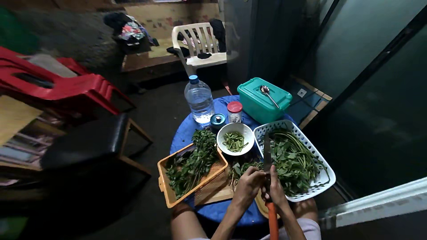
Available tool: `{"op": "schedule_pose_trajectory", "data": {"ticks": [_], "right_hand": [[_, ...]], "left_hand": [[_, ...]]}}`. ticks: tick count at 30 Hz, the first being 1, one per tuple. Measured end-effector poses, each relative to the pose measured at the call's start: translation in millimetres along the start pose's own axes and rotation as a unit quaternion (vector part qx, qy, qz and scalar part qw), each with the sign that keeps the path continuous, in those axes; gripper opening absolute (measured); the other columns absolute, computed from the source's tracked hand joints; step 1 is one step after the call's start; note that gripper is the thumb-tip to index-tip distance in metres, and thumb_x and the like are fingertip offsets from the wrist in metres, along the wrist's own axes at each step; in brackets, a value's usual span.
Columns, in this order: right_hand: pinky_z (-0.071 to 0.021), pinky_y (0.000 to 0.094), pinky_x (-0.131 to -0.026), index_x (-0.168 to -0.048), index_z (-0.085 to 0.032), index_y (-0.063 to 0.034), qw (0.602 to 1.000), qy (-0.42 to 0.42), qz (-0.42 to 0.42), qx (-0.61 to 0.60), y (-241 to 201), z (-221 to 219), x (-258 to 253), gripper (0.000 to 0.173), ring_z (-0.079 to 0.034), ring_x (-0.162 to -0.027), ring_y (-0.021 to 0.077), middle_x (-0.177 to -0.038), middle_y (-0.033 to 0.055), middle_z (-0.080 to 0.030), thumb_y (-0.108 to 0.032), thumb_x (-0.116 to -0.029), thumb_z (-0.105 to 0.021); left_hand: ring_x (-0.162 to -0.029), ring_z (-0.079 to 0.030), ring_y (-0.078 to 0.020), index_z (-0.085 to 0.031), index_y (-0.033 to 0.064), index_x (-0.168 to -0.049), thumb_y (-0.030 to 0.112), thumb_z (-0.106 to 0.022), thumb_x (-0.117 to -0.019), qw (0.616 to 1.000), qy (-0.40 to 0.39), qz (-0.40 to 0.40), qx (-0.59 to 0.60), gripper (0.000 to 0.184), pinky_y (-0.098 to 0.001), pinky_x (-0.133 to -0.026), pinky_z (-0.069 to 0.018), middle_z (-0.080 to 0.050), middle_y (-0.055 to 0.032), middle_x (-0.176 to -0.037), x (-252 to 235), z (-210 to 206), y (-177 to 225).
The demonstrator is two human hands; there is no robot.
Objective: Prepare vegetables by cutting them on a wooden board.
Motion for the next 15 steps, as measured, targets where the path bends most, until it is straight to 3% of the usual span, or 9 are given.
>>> {"op": "schedule_pose_trajectory", "data": {"ticks": [3,5,8,10,12,13,15], "right_hand": [[-0.0454,0.0259,-0.038,-0.097,-0.055,-0.0066,1.000,-0.012,0.015,-0.016,3,1,2,0.071,-0.045,-0.037,0.0103,-0.052,0.0005,-0.050,-0.056,-0.1076,-0.006],[-0.0454,0.0251,-0.037,-0.120,-0.053,-0.0078,0.999,-0.024,0.015,-0.043,5,2,3,0.071,-0.045,-0.037,0.0093,-0.053,-0.0005,-0.049,-0.056,-0.1067,-0.003],[-0.0449,0.0251,-0.037,-0.140,-0.048,-0.0098,0.997,-0.042,0.015,-0.063,5,0,1,0.073,-0.046,-0.037,0.0087,-0.052,-0.0013,-0.049,-0.055,-0.1063,-0.001],[-0.0449,0.0248,-0.036,-0.140,-0.046,-0.0080,0.997,-0.028,0.018,-0.063,4,-2,1,0.069,-0.046,-0.036,0.0088,-0.052,-0.0009,-0.048,-0.053,-0.1078,-0.005],[-0.0447,0.0249,-0.037,-0.125,-0.042,-0.0067,0.999,0.017,0.043,-0.025,1,-3,4,0.056,-0.045,-0.036,0.0089,-0.052,-0.0009,-0.047,-0.050,-0.1102,-0.010],[-0.0453,0.0256,-0.038,-0.134,-0.035,-0.0067,0.997,0.037,0.070,0.000,0,-3,5,0.051,-0.045,-0.038,0.0088,-0.054,-0.0014,-0.047,-0.047,-0.1111,-0.014],[-0.0462,0.0271,-0.038,-0.156,-0.019,-0.0052,0.989,0.053,0.136,0.038,0,0,6,0.059,-0.047,-0.039,0.0087,-0.057,-0.0023,-0.048,-0.043,-0.1112,-0.018]], "left_hand": [[-0.084,-0.071,-0.0071,-0.077,0.0015,-0.100,0.011,-0.072,-0.0940,0.997,0.056,0.037,0.043,0.012,-0.0224,-0.078,-0.0607,-0.075,-0.0062,-0.096,-4,8,-4],[-0.081,-0.072,-0.0061,-0.077,0.0040,-0.101,0.013,-0.072,-0.0948,0.990,0.058,0.104,0.077,0.012,-0.0239,-0.077,-0.0612,-0.076,-0.0021,-0.094,-2,14,-7],[-0.078,-0.073,-0.0082,-0.076,0.0035,-0.102,0.011,-0.071,-0.0948,0.979,0.048,0.157,0.122,0.011,-0.0265,-0.076,-0.0620,-0.076,-0.0020,-0.090,0,18,-8],[-0.076,-0.073,-0.0093,-0.076,0.0023,-0.101,0.009,-0.072,-0.0943,0.975,0.055,0.167,0.133,0.011,-0.0272,-0.075,-0.0627,-0.076,-0.0028,-0.089,1,17,-8],[-0.074,-0.073,-0.0100,-0.075,0.0023,-0.100,0.009,-0.072,-0.0941,0.974,0.068,0.179,0.122,0.010,-0.0281,-0.074,-0.0631,-0.076,-0.0033,-0.087,3,16,-10],[-0.074,-0.073,-0.0098,-0.075,0.0023,-0.100,0.010,-0.072,-0.0941,0.974,0.073,0.185,0.112,0.010,-0.0281,-0.074,-0.0633,-0.076,-0.0035,-0.086,3,16,-10],[-0.074,-0.073,-0.0090,-0.075,0.0019,-0.100,0.010,-0.072,-0.0943,0.974,0.074,0.194,0.093,0.010,-0.0276,-0.074,-0.0630,-0.076,-0.0037,-0.086,3,16,-8]]}}
Point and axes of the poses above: each hand's wrist, its own x-axis away from the middle knuckle, its own z-axis out of the back of the hand, y = z × x, the point moved 4 cm from there along -x, towards the middle knuckle
